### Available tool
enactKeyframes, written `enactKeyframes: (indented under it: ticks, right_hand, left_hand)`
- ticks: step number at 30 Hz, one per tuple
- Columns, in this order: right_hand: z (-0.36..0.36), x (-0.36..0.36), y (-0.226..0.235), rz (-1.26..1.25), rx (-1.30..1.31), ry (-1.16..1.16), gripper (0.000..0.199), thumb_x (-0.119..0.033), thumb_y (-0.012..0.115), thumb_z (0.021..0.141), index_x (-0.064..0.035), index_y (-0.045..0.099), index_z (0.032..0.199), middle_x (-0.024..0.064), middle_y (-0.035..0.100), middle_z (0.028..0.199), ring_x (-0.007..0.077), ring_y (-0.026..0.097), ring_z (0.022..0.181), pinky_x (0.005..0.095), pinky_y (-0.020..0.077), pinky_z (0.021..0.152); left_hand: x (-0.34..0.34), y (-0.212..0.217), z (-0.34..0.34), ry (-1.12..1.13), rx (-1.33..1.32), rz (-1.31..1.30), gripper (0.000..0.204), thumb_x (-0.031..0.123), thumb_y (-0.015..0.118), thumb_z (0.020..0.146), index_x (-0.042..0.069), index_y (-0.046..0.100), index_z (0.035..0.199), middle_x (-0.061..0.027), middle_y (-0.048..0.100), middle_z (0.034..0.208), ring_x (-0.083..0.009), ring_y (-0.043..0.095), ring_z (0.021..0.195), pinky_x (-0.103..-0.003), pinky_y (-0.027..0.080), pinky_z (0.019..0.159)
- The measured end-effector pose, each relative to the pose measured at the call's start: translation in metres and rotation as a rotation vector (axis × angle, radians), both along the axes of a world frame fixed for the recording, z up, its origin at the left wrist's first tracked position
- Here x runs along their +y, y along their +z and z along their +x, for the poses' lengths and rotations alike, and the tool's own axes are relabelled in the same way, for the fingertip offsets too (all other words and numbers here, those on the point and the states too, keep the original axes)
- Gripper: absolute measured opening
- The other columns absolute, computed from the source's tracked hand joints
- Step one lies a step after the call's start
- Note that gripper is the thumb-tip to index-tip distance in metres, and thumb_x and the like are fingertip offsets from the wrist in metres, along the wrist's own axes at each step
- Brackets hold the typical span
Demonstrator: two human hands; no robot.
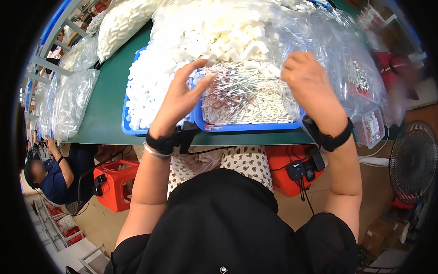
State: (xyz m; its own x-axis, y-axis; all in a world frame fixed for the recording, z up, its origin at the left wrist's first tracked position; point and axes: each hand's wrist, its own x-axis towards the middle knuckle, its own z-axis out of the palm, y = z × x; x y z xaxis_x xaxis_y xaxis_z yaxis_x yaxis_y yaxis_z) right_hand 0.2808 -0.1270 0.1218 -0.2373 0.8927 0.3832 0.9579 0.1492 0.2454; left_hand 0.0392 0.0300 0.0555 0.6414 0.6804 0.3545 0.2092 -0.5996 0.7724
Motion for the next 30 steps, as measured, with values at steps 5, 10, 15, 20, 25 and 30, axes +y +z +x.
enactKeyframes:
  ticks: [5,10,15,20,25,30]
  right_hand:
    - [-0.018,-0.007,0.01,-0.052,0.303,-0.261,0.017,-0.018,0.066,0.086,-0.0032,0.068,0.078,0.0065,0.064,0.071,0.0269,0.061,0.073,0.0338,0.0478,0.069]
    - [-0.061,0.01,-0.036,-0.2,1.213,-0.427,0.027,-0.022,0.063,0.091,0.0019,0.07,0.083,0.0095,0.067,0.061,0.019,0.06,0.049,0.0321,0.0463,0.051]
    - [-0.085,0.025,-0.066,-0.179,1.268,-0.531,0.03,-0.027,0.062,0.092,0.0006,0.071,0.083,0.0113,0.064,0.06,0.0177,0.058,0.049,0.0317,0.0453,0.052]
    - [-0.103,0.017,-0.047,-0.178,1.014,-0.457,0.04,-0.039,0.066,0.091,-0.0011,0.071,0.08,0.0152,0.057,0.055,0.03,0.054,0.048,0.0366,0.0426,0.05]
    - [-0.072,0.023,-0.044,0.174,0.694,-0.198,0.014,-0.016,0.066,0.09,-0.0043,0.07,0.095,0.0145,0.067,0.08,0.0315,0.063,0.065,0.0387,0.0492,0.058]
    - [-0.052,0.046,-0.059,0.073,0.334,0.154,0.028,0.002,0.061,0.069,-0.0069,0.068,0.094,0.0056,0.067,0.088,0.0218,0.063,0.095,0.0358,0.0493,0.081]
  left_hand:
    - [0.003,0.003,-0.055,0.162,0.055,0.058,0.034,0.018,0.071,0.087,0.001,0.064,0.115,-0.0158,0.066,0.11,-0.0315,0.056,0.107,-0.04,0.044,0.095]
    - [-0.001,-0.023,-0.089,0.234,0.235,0.273,0.033,0.014,0.072,0.084,0.003,0.064,0.114,-0.0129,0.065,0.111,-0.032,0.055,0.104,-0.04,0.044,0.091]
    - [-0.01,-0.031,-0.097,0.23,0.302,0.34,0.037,0.008,0.072,0.079,0.003,0.063,0.115,-0.012,0.064,0.112,-0.0329,0.055,0.1,-0.04,0.045,0.09]
    - [-0.008,-0.035,-0.102,0.248,0.299,0.324,0.033,0.005,0.071,0.08,0.003,0.063,0.111,-0.012,0.063,0.108,-0.0331,0.054,0.099,-0.04,0.046,0.087]
    - [-0.005,-0.037,-0.095,0.261,0.28,0.328,0.028,0.005,0.071,0.08,0.003,0.063,0.106,-0.0121,0.064,0.103,-0.033,0.055,0.098,-0.04,0.046,0.085]
    - [-0.003,-0.039,-0.086,0.297,0.231,0.298,0.032,0.011,0.071,0.082,0.005,0.063,0.112,-0.0126,0.062,0.094,-0.032,0.056,0.093,-0.042,0.047,0.081]
